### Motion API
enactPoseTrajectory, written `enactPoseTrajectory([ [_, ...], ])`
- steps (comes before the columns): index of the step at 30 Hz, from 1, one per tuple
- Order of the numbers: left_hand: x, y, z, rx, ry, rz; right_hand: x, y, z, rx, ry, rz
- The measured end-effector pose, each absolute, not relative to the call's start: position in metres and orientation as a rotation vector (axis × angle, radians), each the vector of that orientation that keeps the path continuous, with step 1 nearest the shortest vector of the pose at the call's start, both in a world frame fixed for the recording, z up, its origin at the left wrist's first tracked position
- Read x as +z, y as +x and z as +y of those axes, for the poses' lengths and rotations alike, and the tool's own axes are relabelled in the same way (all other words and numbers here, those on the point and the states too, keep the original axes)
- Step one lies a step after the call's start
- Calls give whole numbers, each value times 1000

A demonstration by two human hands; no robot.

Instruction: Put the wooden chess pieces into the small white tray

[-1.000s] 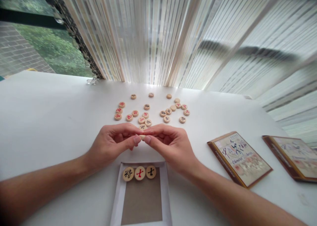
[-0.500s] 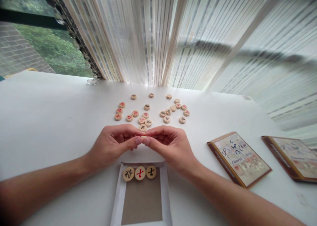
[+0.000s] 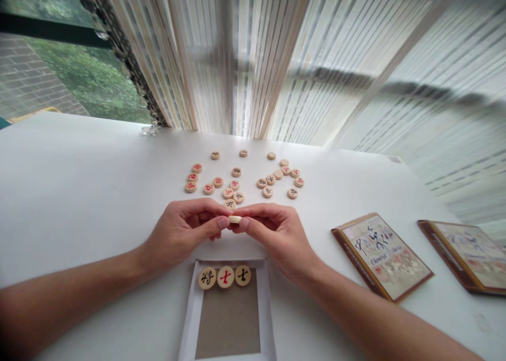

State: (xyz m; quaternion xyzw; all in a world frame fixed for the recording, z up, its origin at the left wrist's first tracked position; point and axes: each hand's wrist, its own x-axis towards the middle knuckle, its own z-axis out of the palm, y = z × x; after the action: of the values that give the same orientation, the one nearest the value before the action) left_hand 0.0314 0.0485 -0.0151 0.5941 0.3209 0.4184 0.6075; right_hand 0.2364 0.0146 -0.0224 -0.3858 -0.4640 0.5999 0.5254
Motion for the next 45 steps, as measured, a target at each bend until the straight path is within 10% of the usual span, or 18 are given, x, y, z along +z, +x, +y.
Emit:
enactPoseTrajectory([
  [45, -10, 32, 52, 905, 1290, 676, -18, 233, 16, 1480, -939, -1035],
])
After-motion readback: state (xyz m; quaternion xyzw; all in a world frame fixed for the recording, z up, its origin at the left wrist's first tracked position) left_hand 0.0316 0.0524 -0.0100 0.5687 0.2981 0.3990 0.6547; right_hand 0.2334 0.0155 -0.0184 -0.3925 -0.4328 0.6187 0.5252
